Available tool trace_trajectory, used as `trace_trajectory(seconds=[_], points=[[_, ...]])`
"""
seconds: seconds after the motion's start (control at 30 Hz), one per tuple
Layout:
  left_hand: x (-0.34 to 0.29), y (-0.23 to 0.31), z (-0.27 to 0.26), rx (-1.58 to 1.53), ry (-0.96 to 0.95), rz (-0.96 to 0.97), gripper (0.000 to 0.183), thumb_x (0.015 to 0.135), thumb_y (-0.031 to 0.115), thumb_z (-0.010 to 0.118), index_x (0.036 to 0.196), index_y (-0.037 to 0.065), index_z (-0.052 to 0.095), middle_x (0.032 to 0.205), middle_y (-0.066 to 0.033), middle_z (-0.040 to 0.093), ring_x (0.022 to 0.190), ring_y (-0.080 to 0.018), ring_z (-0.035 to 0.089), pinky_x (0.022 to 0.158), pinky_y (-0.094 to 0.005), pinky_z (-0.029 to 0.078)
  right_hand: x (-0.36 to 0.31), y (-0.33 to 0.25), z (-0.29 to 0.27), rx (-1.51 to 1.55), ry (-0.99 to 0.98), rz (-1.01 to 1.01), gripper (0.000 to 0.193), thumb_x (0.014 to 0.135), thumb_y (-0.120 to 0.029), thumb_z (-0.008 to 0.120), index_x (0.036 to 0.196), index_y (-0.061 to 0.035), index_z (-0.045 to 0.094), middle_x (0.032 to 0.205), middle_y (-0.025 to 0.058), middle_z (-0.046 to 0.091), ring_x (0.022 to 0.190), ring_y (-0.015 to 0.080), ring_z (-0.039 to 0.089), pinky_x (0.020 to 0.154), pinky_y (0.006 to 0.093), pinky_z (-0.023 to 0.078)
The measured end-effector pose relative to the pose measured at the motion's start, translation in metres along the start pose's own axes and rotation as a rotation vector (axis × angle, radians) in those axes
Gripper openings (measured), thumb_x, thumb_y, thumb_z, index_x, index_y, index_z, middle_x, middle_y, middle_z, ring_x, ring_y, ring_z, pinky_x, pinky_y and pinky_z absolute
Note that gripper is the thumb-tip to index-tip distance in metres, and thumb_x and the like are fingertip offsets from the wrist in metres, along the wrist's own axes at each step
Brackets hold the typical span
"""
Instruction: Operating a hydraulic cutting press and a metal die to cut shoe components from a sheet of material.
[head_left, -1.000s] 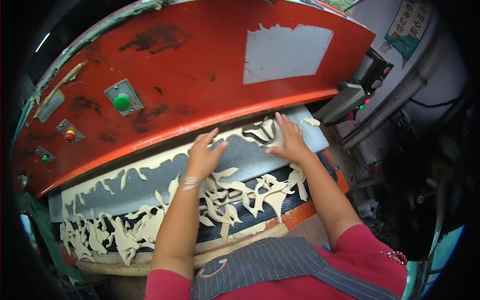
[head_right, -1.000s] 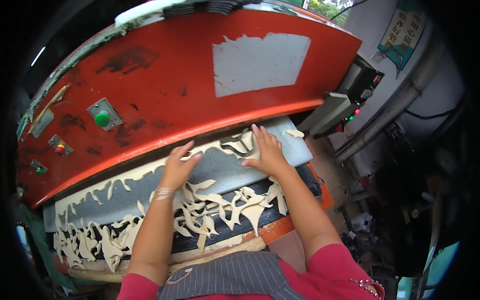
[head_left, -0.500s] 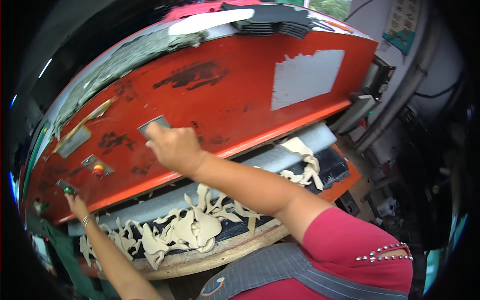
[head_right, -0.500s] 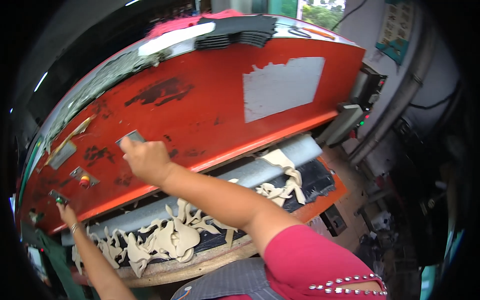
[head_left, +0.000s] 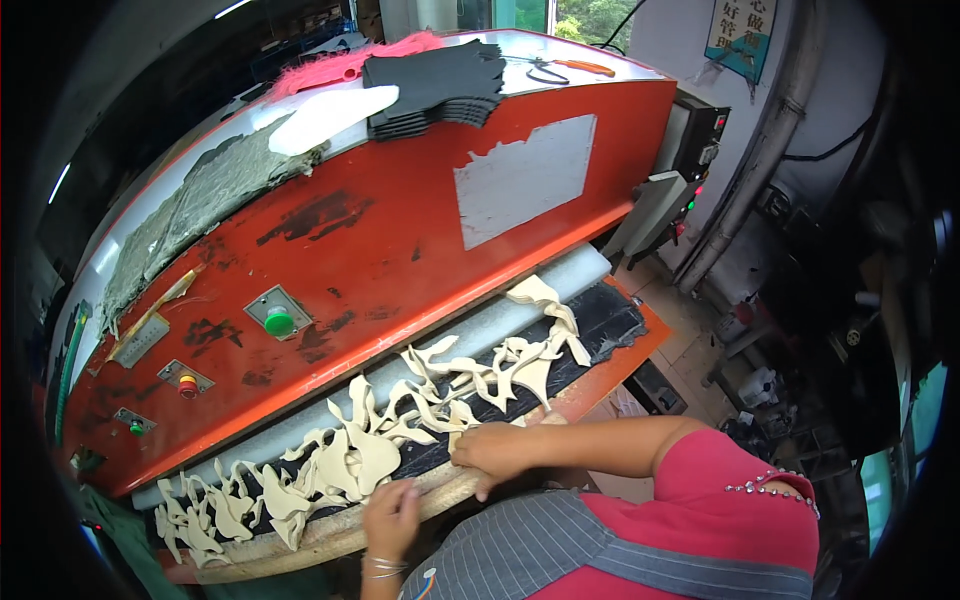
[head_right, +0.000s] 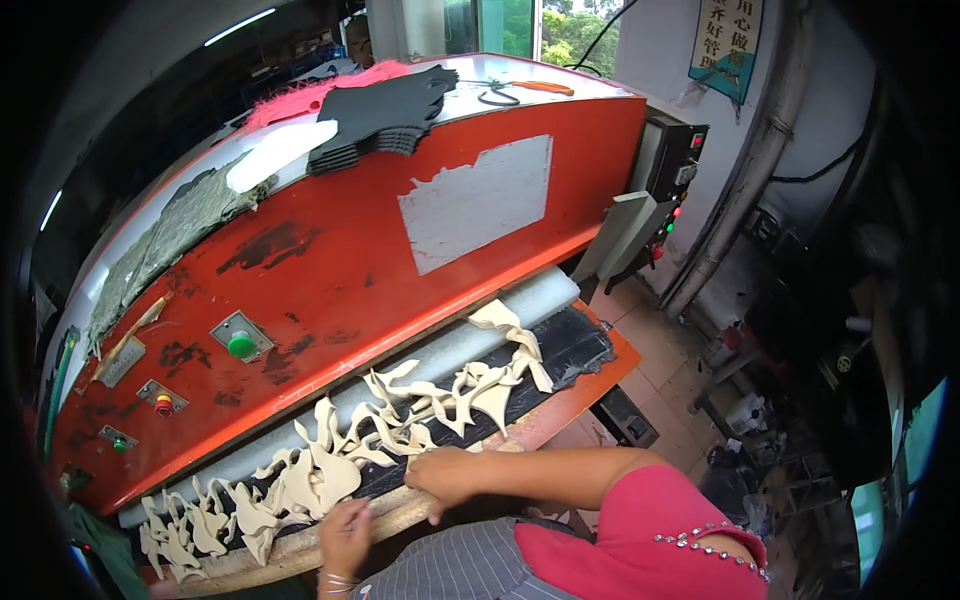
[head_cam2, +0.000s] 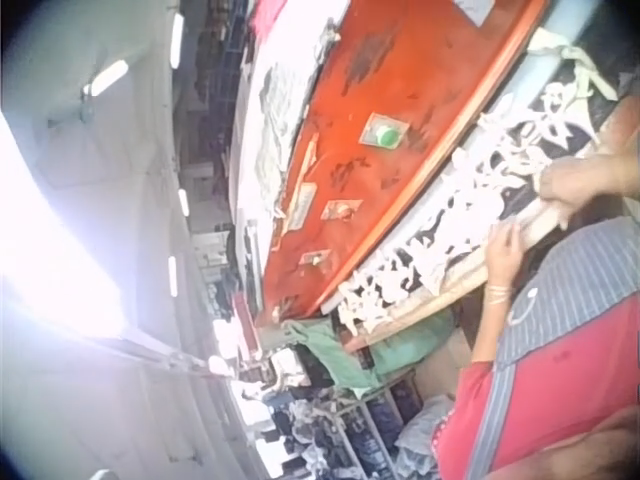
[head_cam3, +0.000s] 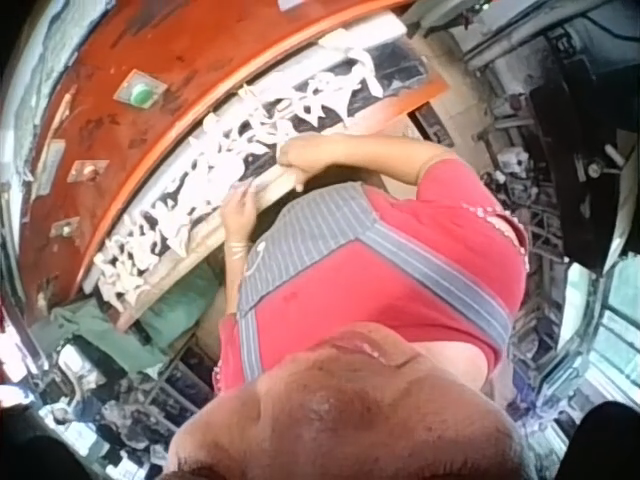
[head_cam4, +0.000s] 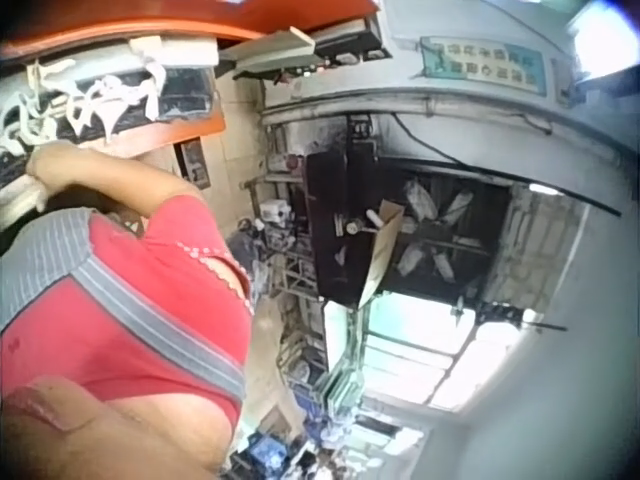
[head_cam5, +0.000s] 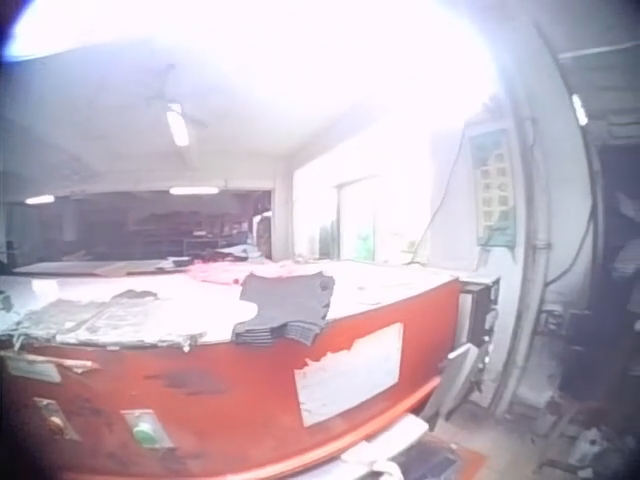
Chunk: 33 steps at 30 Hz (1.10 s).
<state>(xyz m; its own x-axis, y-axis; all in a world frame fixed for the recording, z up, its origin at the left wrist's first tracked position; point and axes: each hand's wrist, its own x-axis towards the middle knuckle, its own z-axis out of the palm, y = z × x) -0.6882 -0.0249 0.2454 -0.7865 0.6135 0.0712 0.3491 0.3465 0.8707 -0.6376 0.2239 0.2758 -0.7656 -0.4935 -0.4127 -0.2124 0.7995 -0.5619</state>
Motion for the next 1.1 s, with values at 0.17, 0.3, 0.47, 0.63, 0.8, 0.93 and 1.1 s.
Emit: trace_trajectory(seconds=[0.17,0.3,0.47,0.63,0.8,0.93,1.1], points=[[-0.004,0.021,0.05,0.258,-0.055,0.054,0.014,0.079,0.017,0.066,0.086,0.006,0.068,0.08,-0.0125,0.063,0.075,-0.0321,0.058,0.069,-0.0403,0.048,-0.03,-0.012,0.034,-0.102,0.238,0.144,0.048,0.06,-0.026,0.079,0.096,-0.0017,0.059,0.095,0.0122,0.058,0.095,0.0287,0.055,0.079,0.0377,0.049],[0.0,0.026,0.059,0.252,0.012,-0.013,0.012,0.078,0.017,0.065,0.078,0.005,0.068,0.075,-0.0128,0.06,0.074,-0.0326,0.057,0.067,-0.0411,0.046,-0.031,-0.015,0.036,-0.093,0.371,0.228,0.032,0.061,-0.013,0.073,0.089,-0.0023,0.061,0.092,0.0128,0.059,0.093,0.0284,0.057,0.077,0.0377,0.05],[-0.012,0.011,0.072,0.252,0.089,-0.005,0.012,0.076,0.017,0.067,0.074,0.005,0.067,0.069,-0.0114,0.057,0.068,-0.0306,0.055,0.062,-0.0396,0.044,-0.03,0.001,0.047,-0.074,0.276,0.122,0.036,0.063,-0.018,0.075,0.092,-0.0012,0.062,0.094,0.0136,0.06,0.093,0.0299,0.057,0.079,0.0392,0.05],[-0.029,-0.018,0.082,0.282,0.082,0.027,0.012,0.073,0.02,0.071,0.071,0.009,0.066,0.069,-0.0061,0.057,0.068,-0.0273,0.056,0.059,-0.0385,0.045,-0.026,0.066,-0.03,0.115,-0.025,0.34,0.054,0.073,-0.025,0.072,0.12,-0.0036,0.056,0.116,0.0171,0.06,0.109,0.0335,0.056,0.091,0.0412,0.046],[-0.032,-0.043,0.09,0.207,0.019,-0.018,0.015,0.076,0.02,0.072,0.07,0.007,0.067,0.069,-0.0069,0.06,0.065,-0.0244,0.057,0.058,-0.0351,0.044,-0.011,0.193,-0.072,-0.533,0.647,0.458,0.05,0.069,-0.012,0.07,0.117,-0.0017,0.057,0.127,0.0165,0.052,0.122,0.0299,0.046,0.096,0.0443,0.042],[-0.019,-0.047,0.107,-0.09,-0.049,-0.097,0.015,0.081,0.015,0.069,0.074,0.003,0.067,0.065,-0.008,0.059,0.057,-0.0201,0.055,0.054,-0.0311,0.042,-0.013,0.177,-0.097,-0.504,0.44,0.597,0.054,0.065,-0.013,0.074,0.115,-0.0021,0.057,0.131,0.0143,0.046,0.128,0.0286,0.039,0.099,0.0454,0.038],[0.009,-0.021,0.135,-0.23,-0.212,0.021,0.014,0.084,0.015,0.067,0.08,0.002,0.069,0.068,-0.0067,0.061,0.062,-0.0159,0.057,0.057,-0.027,0.045,-0.053,0.174,-0.077,-0.385,0.681,0.312,0.048,0.064,-0.011,0.072,0.109,-0.0051,0.06,0.104,0.0128,0.054,0.108,0.0294,0.049,0.089,0.04,0.042]])
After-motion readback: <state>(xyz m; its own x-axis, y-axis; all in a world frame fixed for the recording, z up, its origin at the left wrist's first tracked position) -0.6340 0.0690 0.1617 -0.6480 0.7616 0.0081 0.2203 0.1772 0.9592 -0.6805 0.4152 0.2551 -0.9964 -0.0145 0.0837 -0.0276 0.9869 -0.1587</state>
